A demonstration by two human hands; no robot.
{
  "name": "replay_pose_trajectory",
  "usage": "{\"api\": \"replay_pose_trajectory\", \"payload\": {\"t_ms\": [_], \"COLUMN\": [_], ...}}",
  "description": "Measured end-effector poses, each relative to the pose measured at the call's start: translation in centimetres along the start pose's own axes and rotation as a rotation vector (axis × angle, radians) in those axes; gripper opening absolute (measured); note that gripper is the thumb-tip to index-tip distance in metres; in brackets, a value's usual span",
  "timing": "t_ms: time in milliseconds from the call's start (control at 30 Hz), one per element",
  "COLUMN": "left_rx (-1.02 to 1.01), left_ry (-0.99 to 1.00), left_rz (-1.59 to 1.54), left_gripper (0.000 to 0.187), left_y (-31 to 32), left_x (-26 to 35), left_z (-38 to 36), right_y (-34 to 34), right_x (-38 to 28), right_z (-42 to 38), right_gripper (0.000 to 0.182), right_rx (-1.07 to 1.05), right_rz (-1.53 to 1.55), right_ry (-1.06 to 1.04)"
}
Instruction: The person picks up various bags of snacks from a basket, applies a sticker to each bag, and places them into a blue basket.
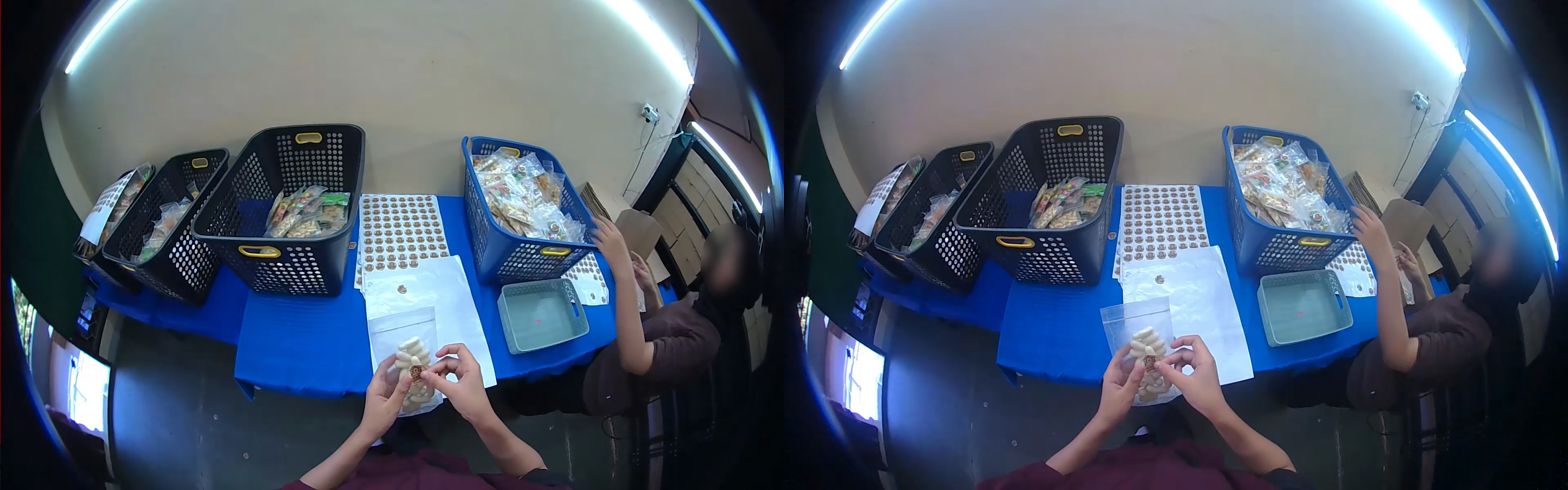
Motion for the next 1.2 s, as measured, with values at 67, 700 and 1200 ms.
{"api": "replay_pose_trajectory", "payload": {"t_ms": [67,700,1200], "left_rx": [0.045,0.047,0.071], "left_ry": [0.010,-0.067,-0.089], "left_rz": [-0.004,0.057,0.162], "left_gripper": [0.040,0.035,0.035], "left_y": [0.0,4.4,16.1], "left_x": [-0.3,-3.6,-8.4], "left_z": [-0.6,3.4,12.8], "right_y": [0.1,-6.1,-20.6], "right_x": [0.4,-0.1,0.6], "right_z": [-0.5,0.6,6.6], "right_gripper": [0.031,0.010,0.009], "right_rx": [-0.013,0.109,0.161], "right_rz": [0.062,-0.132,-0.110], "right_ry": [0.022,-0.099,-0.098]}}
Point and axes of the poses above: each hand's wrist, its own z-axis towards the middle knuckle, its own y-axis out of the palm, x = y × z, the point moved 4 cm from there along z, towards the middle knuckle, and after that the axes turned 4 degrees about -y, right-handed, at the moved point
